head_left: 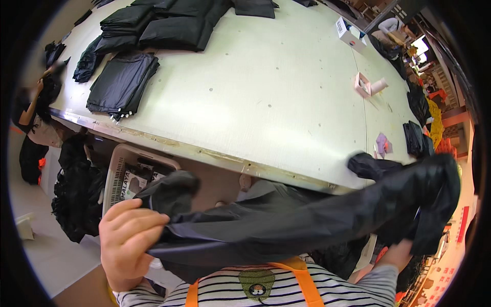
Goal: The person folds a black jacket on a table, aligns the edges, and places it into a plastic bag. The person then places the packaged jacket into a white basket.
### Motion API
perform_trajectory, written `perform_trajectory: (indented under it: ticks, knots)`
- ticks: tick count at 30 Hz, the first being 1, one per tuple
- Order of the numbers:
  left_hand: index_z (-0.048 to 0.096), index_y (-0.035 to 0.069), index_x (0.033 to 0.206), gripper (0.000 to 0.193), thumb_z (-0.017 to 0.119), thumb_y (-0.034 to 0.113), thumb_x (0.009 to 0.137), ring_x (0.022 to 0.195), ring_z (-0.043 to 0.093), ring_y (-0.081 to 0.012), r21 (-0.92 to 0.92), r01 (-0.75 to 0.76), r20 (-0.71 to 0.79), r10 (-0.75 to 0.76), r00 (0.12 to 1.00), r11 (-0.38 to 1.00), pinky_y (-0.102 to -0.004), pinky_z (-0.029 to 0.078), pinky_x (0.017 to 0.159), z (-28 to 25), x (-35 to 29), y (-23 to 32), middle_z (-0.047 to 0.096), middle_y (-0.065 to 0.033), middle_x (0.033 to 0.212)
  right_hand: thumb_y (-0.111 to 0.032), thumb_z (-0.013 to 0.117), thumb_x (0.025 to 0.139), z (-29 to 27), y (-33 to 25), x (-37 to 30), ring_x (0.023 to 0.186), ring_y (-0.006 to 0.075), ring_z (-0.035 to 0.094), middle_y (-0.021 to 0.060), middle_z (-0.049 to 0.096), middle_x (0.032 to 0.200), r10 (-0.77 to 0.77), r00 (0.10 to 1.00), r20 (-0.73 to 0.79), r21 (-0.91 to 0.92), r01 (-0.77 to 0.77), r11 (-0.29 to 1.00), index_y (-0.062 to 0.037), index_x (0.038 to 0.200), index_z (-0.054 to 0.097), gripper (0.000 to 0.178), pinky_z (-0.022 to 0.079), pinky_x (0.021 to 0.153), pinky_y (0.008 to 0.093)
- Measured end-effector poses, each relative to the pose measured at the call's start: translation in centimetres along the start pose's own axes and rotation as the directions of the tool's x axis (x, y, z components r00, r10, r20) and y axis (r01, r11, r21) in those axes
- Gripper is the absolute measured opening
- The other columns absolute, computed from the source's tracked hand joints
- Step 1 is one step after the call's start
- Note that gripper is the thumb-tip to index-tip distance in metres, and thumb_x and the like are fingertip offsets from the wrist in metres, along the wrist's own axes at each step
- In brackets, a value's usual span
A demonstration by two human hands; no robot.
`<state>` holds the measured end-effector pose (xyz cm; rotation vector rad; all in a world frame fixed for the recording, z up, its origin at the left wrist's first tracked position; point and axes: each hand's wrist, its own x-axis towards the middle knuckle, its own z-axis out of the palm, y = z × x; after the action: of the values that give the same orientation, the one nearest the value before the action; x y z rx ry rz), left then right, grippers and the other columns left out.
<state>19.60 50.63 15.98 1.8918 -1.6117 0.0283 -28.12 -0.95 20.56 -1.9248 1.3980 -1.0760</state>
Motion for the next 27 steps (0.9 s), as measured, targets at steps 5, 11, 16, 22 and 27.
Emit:
perform_trajectory:
  ticks: [5, 11, 16, 22, 27]
  knots:
    - [0.062, -0.005, 0.113, 0.036, 0.045, 0.017, 0.090, 0.095, 0.059, -0.0306, 0.148, 0.490, -0.432, -0.389, 0.813, 0.859, -0.0369, 0.044, 0.087, 3.1, -3.5, -1.8, 0.060, -0.0181, 0.105, -0.015, 0.059, 0.089, 18.7, -11.1, 13.5, 0.114, 0.0219, 0.053, 0.0138, 0.053, 0.128, -0.302, 0.937, 0.176, 0.252, 0.253, 0.934, 0.0006, 0.126, 0.047, 0.042, 0.042, 0.098, 0.0325]
    - [0.061, -0.006, 0.103, 0.019, 0.053, 0.001, 0.088, 0.086, 0.058, -0.0127, -0.478, 0.804, -0.168, -0.935, 0.311, 0.354, -0.0218, 0.043, 0.080, 11.7, -8.2, -9.1, 0.064, -0.0058, 0.087, -0.016, 0.061, 0.088, 54.7, -19.8, 17.8, 0.114, 0.0199, 0.053, 0.0130, 0.052, 0.129, -0.608, 0.665, 0.434, 0.679, 0.202, 0.705, 0.0008, 0.126, 0.045, 0.044, 0.042, 0.098, 0.0317]
    - [0.049, -0.001, 0.128, 0.048, 0.061, 0.003, 0.082, 0.109, 0.057, -0.0313, -0.093, 0.939, -0.368, -0.888, 0.276, 0.331, -0.0355, 0.044, 0.095, 21.1, -6.2, -15.3, 0.059, -0.0206, 0.119, -0.023, 0.059, 0.088, 63.3, -4.4, 4.9, 0.130, 0.0340, 0.041, 0.0235, 0.042, 0.139, -0.431, 0.473, 0.768, 0.224, 0.432, 0.874, -0.0020, 0.140, 0.034, 0.061, 0.033, 0.107, 0.0393]
    - [0.026, 0.001, 0.143, 0.102, 0.082, 0.026, 0.061, 0.130, 0.036, -0.0364, 0.334, 0.756, -0.319, -0.687, 0.652, 0.563, -0.0421, 0.029, 0.108, 29.9, 12.8, -20.3, 0.039, -0.0222, 0.139, -0.044, 0.061, 0.084, 53.8, 11.5, -3.4, 0.137, 0.0442, 0.017, 0.0231, 0.017, 0.151, -0.096, 0.742, 0.663, -0.490, 0.527, 0.694, -0.0141, 0.145, 0.028, 0.075, 0.021, 0.104, 0.0612]
    - [0.038, -0.001, 0.135, 0.078, 0.075, 0.026, 0.072, 0.117, 0.048, -0.0367, 0.213, 0.828, -0.430, -0.711, 0.556, 0.518, -0.0429, 0.039, 0.098, 33.3, 15.5, -28.0, 0.051, -0.0219, 0.125, -0.050, 0.050, 0.089, 50.1, 15.1, -1.7, 0.144, 0.0328, 0.008, 0.0099, 0.010, 0.157, -0.051, 0.730, 0.681, -0.502, 0.517, 0.694, -0.0184, 0.149, 0.021, 0.074, 0.006, 0.110, 0.0592]
